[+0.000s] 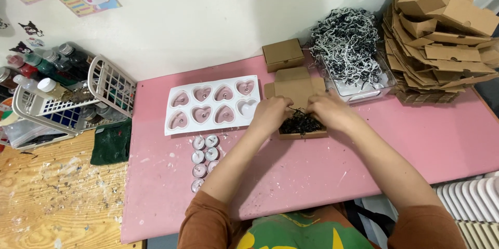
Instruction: Folding a small cardboard box, filling it with shredded paper, and placing heart-shaped wax melts inside.
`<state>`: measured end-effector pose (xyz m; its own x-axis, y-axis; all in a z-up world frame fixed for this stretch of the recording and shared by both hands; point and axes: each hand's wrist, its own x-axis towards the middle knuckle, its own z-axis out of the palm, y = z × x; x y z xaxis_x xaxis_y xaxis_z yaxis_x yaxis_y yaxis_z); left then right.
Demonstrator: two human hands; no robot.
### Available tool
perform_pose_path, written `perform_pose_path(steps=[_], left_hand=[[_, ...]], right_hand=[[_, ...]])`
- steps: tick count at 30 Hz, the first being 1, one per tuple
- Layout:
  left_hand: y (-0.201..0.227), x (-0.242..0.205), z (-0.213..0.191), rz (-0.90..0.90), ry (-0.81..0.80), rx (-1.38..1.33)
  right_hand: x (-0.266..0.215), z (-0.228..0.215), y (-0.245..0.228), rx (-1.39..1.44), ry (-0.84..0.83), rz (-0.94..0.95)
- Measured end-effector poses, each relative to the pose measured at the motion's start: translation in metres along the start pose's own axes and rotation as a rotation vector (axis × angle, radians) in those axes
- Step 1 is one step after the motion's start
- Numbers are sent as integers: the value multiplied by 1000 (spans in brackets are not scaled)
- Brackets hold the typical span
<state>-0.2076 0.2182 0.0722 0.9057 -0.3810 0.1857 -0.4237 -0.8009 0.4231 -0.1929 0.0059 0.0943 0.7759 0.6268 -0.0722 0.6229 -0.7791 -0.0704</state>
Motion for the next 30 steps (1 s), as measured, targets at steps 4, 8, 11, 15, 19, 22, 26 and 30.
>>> perform_pose_path(steps=[4, 8, 11, 15, 19, 22, 26, 30], left_hand=[[19, 1, 12, -42, -113, 91], [17, 3, 32, -47, -174, 360], [14, 4, 34, 19, -120, 354], [11, 11, 41, 184, -147, 238], [25, 25, 39, 227, -130, 234], [39, 43, 40, 252, -102, 170], [51, 69, 50, 249, -78, 112], [63, 99, 45, 149, -41, 61]], right_hand=[[7, 10, 4, 27, -106, -18], [0, 2, 33, 249, 101, -48], [-16, -22, 66, 452, 297, 32], [-26, -32, 120, 512, 342, 267], [2, 15, 173, 391, 107, 246], [23, 27, 175, 365, -134, 345], [32, 23, 168, 170, -115, 389], [30, 20, 166, 297, 91, 523]])
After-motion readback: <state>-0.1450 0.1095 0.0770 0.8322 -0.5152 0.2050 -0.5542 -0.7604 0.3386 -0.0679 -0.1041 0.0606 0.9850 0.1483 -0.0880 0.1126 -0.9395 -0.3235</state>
